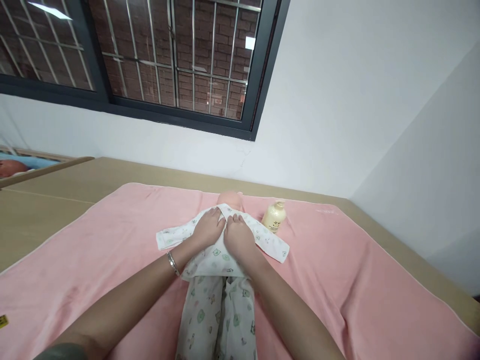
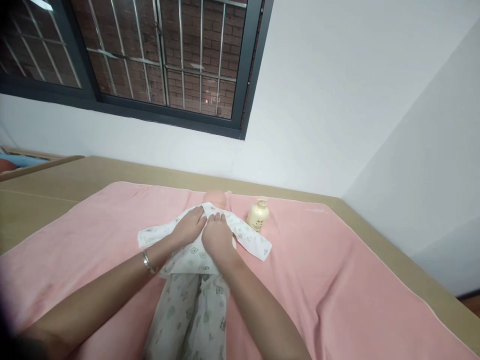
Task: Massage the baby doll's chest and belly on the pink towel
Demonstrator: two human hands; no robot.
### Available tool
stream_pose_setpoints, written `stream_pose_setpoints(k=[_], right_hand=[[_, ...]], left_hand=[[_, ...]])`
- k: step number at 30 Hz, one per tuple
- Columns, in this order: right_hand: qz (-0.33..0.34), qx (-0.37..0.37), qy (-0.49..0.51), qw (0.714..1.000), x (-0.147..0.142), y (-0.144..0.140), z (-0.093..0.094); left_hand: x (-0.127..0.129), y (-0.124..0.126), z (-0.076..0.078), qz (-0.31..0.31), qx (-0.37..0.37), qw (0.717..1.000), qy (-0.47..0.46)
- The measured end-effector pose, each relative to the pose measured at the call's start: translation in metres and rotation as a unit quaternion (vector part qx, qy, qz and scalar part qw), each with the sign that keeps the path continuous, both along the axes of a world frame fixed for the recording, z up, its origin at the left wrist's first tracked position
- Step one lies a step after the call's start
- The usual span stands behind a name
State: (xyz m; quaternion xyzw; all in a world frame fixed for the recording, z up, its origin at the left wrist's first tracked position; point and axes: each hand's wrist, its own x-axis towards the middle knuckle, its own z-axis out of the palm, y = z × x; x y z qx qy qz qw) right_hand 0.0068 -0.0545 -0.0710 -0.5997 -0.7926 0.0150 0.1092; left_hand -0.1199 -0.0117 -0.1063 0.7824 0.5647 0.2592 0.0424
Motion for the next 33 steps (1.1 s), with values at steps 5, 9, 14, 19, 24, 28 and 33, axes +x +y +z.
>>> stream_pose_setpoints(k=[5, 9, 14, 19, 24, 28, 33], right_hand=[[0.009, 0.005, 0.063, 0.998, 0.018, 0.023, -0.003], [-0.007, 0.014, 0.091, 0.996, 0.026, 0.035, -0.005], [-0.022, 0.041, 0.056, 0.997, 0.01, 0.019, -0.006], [0.0, 0.036, 0.053, 0.998, 0.006, 0.014, -0.006], [0.002, 0.013, 0.079, 0.997, 0.018, 0.021, 0.001], [0.014, 0.06, 0.122, 0.991, 0.017, 0.007, 0.018], [0.026, 0.106, 0.128, 0.986, 0.008, 0.003, 0.012]], left_hand=[[0.014, -0.015, -0.016, 0.053, 0.04, 0.998, 0.022], [0.022, -0.021, -0.023, 0.041, 0.064, 0.997, -0.008], [0.016, -0.007, -0.024, 0.006, 0.042, 0.992, -0.122], [0.012, -0.002, -0.029, 0.003, 0.028, 0.974, -0.225], [0.015, -0.009, -0.032, 0.013, 0.036, 0.968, -0.246], [0.015, -0.012, -0.037, 0.048, 0.048, 0.958, -0.278], [0.015, -0.011, -0.04, 0.082, 0.047, 0.941, -0.326]])
